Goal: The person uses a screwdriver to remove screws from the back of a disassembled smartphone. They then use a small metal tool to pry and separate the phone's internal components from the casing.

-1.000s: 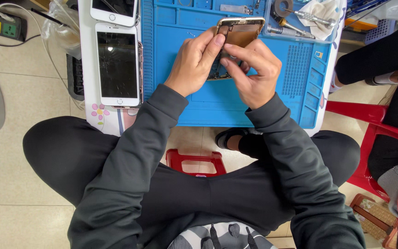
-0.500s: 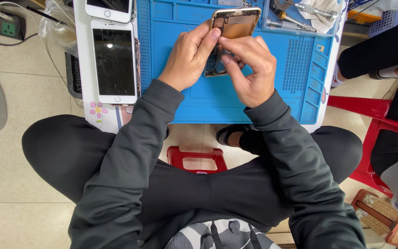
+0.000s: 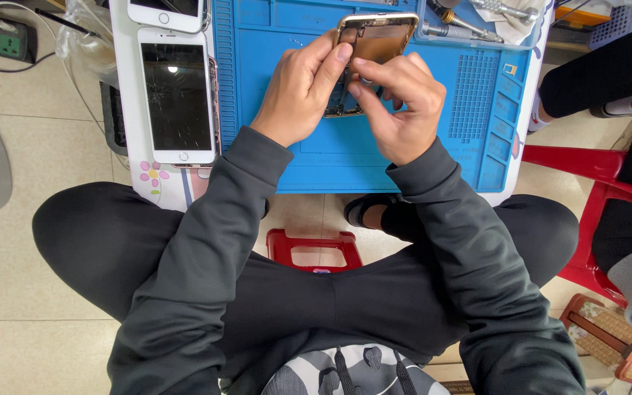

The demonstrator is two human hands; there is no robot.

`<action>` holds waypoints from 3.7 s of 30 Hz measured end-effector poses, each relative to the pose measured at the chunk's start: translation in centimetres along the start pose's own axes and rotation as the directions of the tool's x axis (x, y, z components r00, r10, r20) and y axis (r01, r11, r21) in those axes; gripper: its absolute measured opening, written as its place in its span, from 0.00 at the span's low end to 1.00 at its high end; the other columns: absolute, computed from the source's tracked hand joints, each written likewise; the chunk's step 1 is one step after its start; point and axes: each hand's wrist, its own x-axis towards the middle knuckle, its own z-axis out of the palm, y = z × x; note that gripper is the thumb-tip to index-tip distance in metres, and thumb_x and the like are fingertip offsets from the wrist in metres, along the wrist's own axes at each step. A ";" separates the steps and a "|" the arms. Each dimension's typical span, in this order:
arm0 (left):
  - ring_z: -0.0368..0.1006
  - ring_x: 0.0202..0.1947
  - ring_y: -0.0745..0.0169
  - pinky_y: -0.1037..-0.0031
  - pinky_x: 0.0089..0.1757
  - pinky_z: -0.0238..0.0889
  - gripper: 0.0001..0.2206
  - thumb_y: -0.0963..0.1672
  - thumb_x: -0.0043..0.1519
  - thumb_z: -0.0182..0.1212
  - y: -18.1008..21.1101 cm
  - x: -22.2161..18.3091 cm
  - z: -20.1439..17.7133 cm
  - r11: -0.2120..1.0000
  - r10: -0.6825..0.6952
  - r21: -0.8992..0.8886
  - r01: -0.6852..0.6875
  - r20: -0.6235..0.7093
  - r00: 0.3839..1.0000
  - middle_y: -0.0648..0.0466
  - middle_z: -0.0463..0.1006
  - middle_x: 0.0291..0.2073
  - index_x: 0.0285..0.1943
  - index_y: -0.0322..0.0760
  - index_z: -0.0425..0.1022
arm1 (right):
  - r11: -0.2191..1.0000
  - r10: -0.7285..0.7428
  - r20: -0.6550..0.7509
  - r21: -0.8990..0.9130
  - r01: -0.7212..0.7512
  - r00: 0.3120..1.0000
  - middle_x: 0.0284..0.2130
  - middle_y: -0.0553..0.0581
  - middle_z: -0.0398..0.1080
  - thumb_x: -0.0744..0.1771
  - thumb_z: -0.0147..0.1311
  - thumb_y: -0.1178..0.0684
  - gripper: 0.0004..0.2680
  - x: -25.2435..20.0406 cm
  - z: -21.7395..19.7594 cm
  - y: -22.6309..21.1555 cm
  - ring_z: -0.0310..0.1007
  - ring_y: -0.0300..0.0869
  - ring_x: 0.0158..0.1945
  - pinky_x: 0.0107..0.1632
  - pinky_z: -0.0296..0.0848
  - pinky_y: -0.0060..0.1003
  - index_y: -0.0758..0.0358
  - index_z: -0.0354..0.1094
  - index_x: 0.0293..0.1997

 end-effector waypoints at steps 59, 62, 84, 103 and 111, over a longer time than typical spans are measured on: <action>0.46 0.29 0.72 0.71 0.34 0.45 0.14 0.51 0.76 0.42 3.1 0.4 0.5 0.975 -0.042 -0.220 -0.027 -0.302 0.952 0.63 0.52 0.28 0.41 0.44 0.62 | 0.682 0.602 0.255 0.329 -0.654 0.756 0.18 0.51 0.59 0.74 0.41 0.43 0.17 -3.7 -4.2 -2.8 0.54 0.35 0.21 0.26 0.54 0.31 0.63 0.66 0.31; 0.46 0.30 0.73 0.72 0.36 0.46 0.14 0.51 0.75 0.43 4.1 0.3 0.2 0.972 -0.064 -0.236 -0.018 -0.335 0.940 0.64 0.52 0.29 0.37 0.45 0.59 | 0.678 0.575 0.279 0.364 -0.638 0.769 0.19 0.54 0.66 0.74 0.44 0.47 0.17 -3.6 -4.0 -3.6 0.53 0.34 0.21 0.27 0.56 0.30 0.62 0.64 0.26; 0.49 0.33 0.74 0.75 0.39 0.50 0.12 0.49 0.76 0.44 7.0 -0.1 -0.5 0.959 -0.101 -0.284 0.012 -0.302 0.948 0.65 0.56 0.31 0.41 0.43 0.63 | 0.703 0.527 0.230 0.423 -0.572 0.818 0.20 0.55 0.69 0.73 0.46 0.47 0.14 -4.3 -4.0 -4.9 0.56 0.34 0.20 0.27 0.59 0.28 0.62 0.66 0.32; 0.59 0.35 0.69 0.74 0.41 0.59 0.08 0.46 0.78 0.48 6.1 -0.3 -0.3 0.957 0.016 -0.278 -0.079 -0.221 0.975 0.58 0.67 0.37 0.56 0.39 0.69 | 0.796 0.524 0.180 0.246 -0.554 0.833 0.44 0.53 0.75 0.70 0.58 0.44 0.16 -3.9 -3.9 -3.1 0.66 0.34 0.38 0.43 0.67 0.31 0.65 0.71 0.59; 0.52 0.25 0.70 0.75 0.30 0.49 0.10 0.45 0.76 0.50 1.2 -0.9 2.1 0.999 0.007 -0.052 -0.015 -0.164 0.986 0.61 0.60 0.27 0.59 0.38 0.73 | 0.971 0.213 -0.044 -0.098 -0.217 0.976 0.44 0.66 0.67 0.77 0.43 0.51 0.12 -2.1 -5.0 -1.3 0.69 0.55 0.48 0.53 0.69 0.48 0.72 0.70 0.49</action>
